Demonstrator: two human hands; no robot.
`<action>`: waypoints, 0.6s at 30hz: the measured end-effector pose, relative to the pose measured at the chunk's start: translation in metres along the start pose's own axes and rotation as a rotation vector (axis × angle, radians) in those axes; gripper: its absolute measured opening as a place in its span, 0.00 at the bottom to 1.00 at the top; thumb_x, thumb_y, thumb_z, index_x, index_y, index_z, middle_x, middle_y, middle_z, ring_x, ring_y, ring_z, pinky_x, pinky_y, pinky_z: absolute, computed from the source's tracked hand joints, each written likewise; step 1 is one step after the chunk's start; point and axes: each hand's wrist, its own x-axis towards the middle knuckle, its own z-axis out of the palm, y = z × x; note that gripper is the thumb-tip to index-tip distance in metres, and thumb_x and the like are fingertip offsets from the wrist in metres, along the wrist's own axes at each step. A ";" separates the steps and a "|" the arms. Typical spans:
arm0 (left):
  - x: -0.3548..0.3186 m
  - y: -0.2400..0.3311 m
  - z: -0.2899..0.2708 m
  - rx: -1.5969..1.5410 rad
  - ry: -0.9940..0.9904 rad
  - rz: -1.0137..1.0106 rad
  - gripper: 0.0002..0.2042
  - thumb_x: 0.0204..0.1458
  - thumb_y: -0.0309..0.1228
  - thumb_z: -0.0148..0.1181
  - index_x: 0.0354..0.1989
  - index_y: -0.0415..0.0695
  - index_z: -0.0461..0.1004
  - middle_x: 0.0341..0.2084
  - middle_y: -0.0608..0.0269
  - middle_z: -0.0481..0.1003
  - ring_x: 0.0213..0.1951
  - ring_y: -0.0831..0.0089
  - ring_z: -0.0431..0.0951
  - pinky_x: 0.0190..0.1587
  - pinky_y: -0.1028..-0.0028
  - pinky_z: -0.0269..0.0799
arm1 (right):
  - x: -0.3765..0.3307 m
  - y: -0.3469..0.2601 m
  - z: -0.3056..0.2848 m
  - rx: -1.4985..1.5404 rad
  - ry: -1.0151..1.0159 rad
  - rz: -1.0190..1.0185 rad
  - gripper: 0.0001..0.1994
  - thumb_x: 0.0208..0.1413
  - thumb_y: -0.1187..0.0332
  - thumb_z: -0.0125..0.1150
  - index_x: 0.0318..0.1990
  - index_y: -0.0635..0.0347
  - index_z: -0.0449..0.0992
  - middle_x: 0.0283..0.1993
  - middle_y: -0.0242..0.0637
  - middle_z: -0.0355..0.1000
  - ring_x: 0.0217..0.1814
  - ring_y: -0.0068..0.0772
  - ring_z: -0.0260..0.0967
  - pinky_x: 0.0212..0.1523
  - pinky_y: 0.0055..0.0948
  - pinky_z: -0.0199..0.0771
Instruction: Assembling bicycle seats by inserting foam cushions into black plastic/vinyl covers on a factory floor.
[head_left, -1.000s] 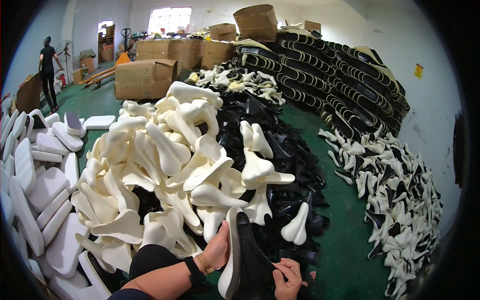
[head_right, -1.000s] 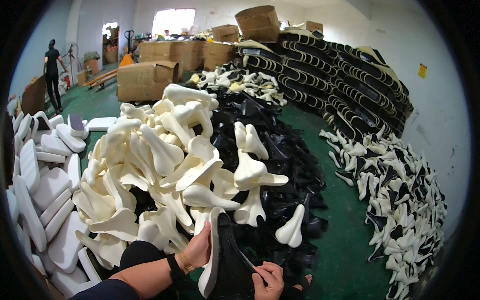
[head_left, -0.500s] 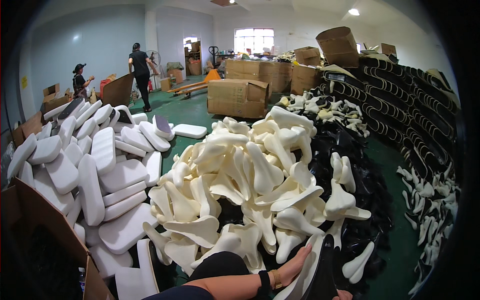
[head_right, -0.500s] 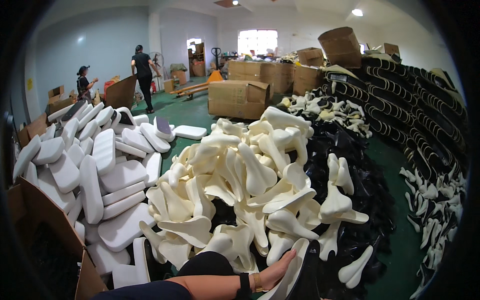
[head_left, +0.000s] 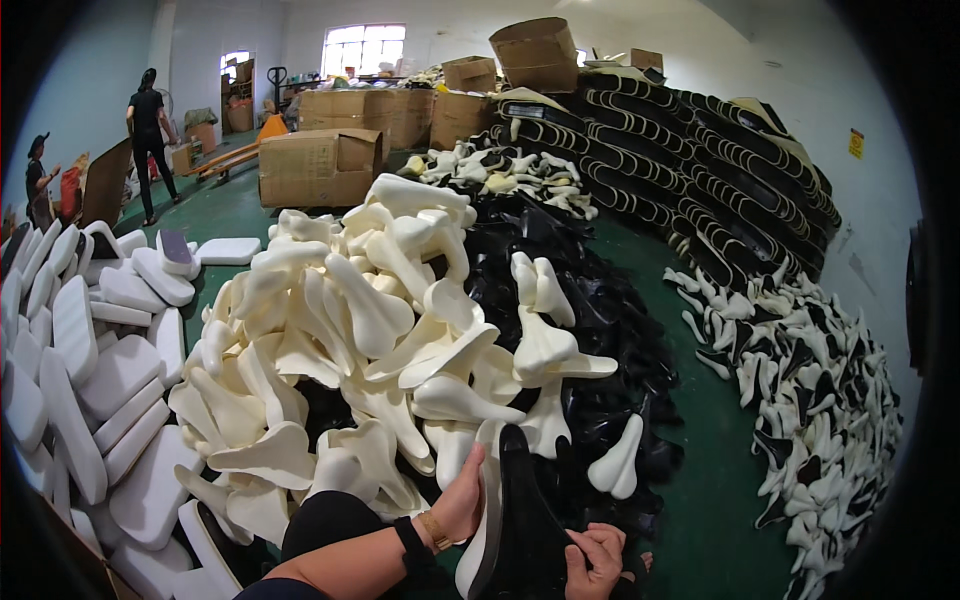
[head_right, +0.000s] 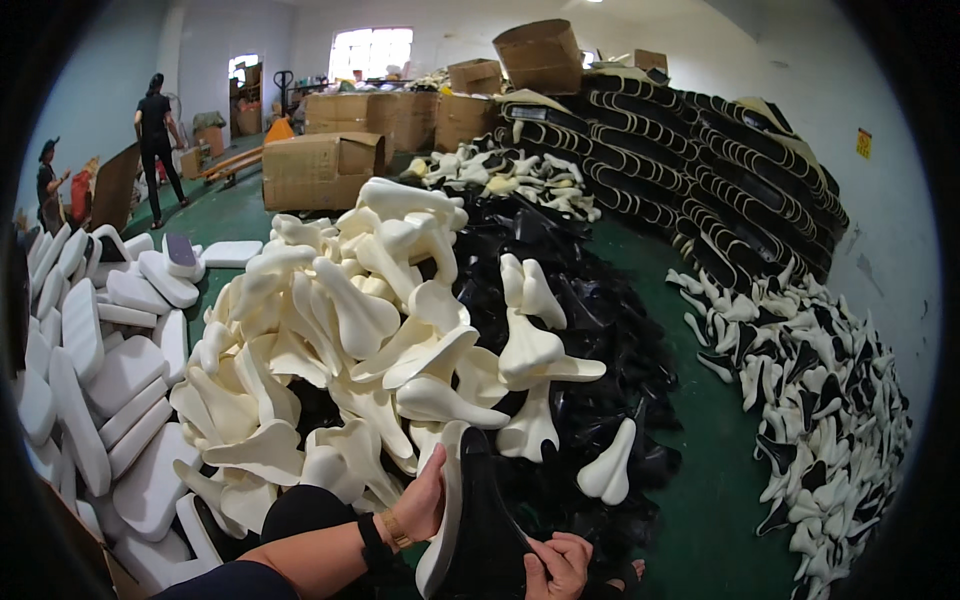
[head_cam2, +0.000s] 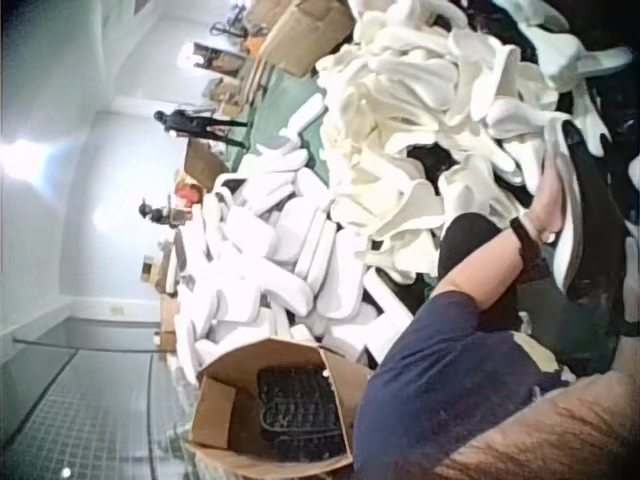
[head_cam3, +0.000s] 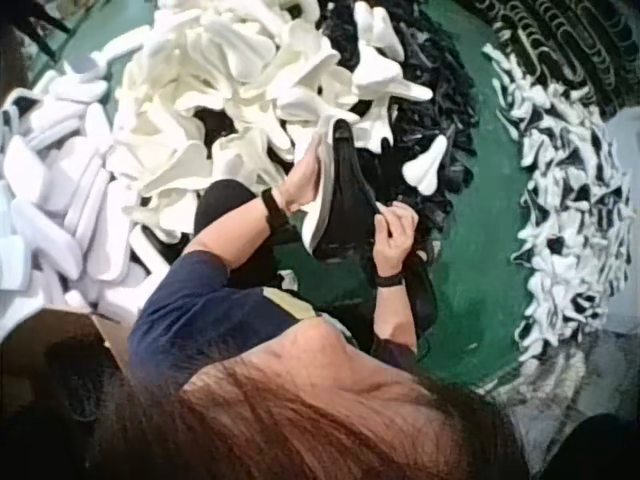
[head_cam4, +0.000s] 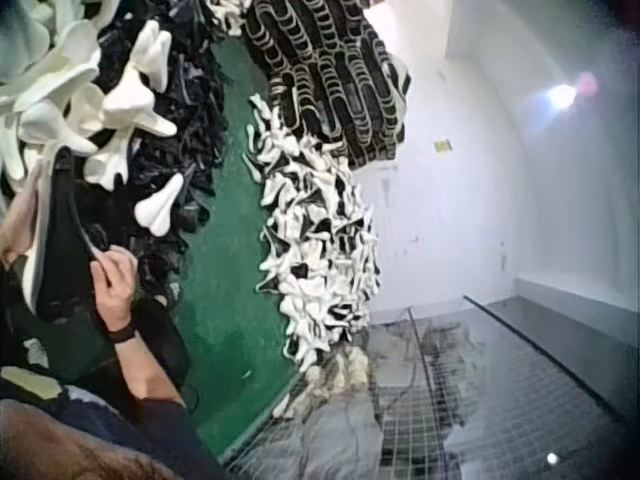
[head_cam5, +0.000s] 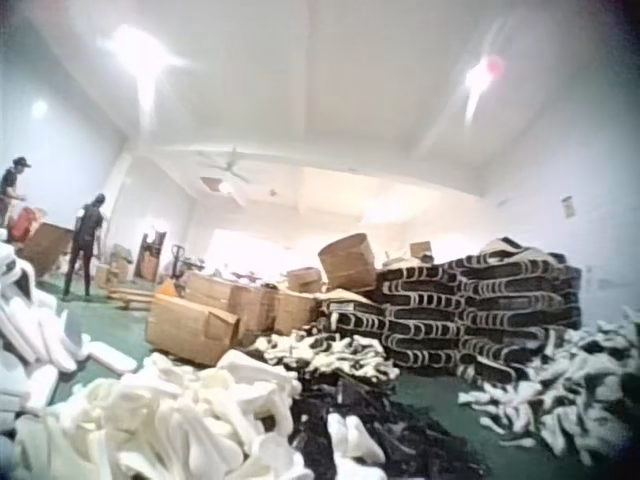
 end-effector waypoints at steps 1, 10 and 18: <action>-0.004 0.001 0.009 -0.047 0.024 0.012 0.31 0.63 0.58 0.32 0.55 0.43 0.69 0.46 0.58 0.76 0.47 0.65 0.76 0.55 0.65 0.69 | -0.001 0.003 0.000 0.018 -0.007 -0.007 0.06 0.55 0.72 0.62 0.37 0.63 0.79 0.35 0.41 0.70 0.45 0.47 0.67 0.46 0.41 0.67; -0.013 0.008 0.019 -0.026 -0.138 -0.037 0.36 0.61 0.61 0.29 0.48 0.37 0.71 0.40 0.50 0.76 0.46 0.60 0.76 0.54 0.63 0.71 | 0.000 -0.001 -0.002 -0.016 0.005 0.000 0.05 0.51 0.75 0.64 0.36 0.64 0.78 0.33 0.41 0.70 0.41 0.48 0.66 0.43 0.41 0.66; -0.017 0.005 0.019 -0.006 -0.150 -0.055 0.36 0.61 0.61 0.30 0.47 0.37 0.71 0.41 0.48 0.76 0.48 0.57 0.76 0.56 0.61 0.70 | 0.001 -0.004 0.001 0.020 -0.001 0.030 0.06 0.51 0.76 0.63 0.38 0.63 0.79 0.33 0.41 0.70 0.41 0.48 0.66 0.45 0.40 0.66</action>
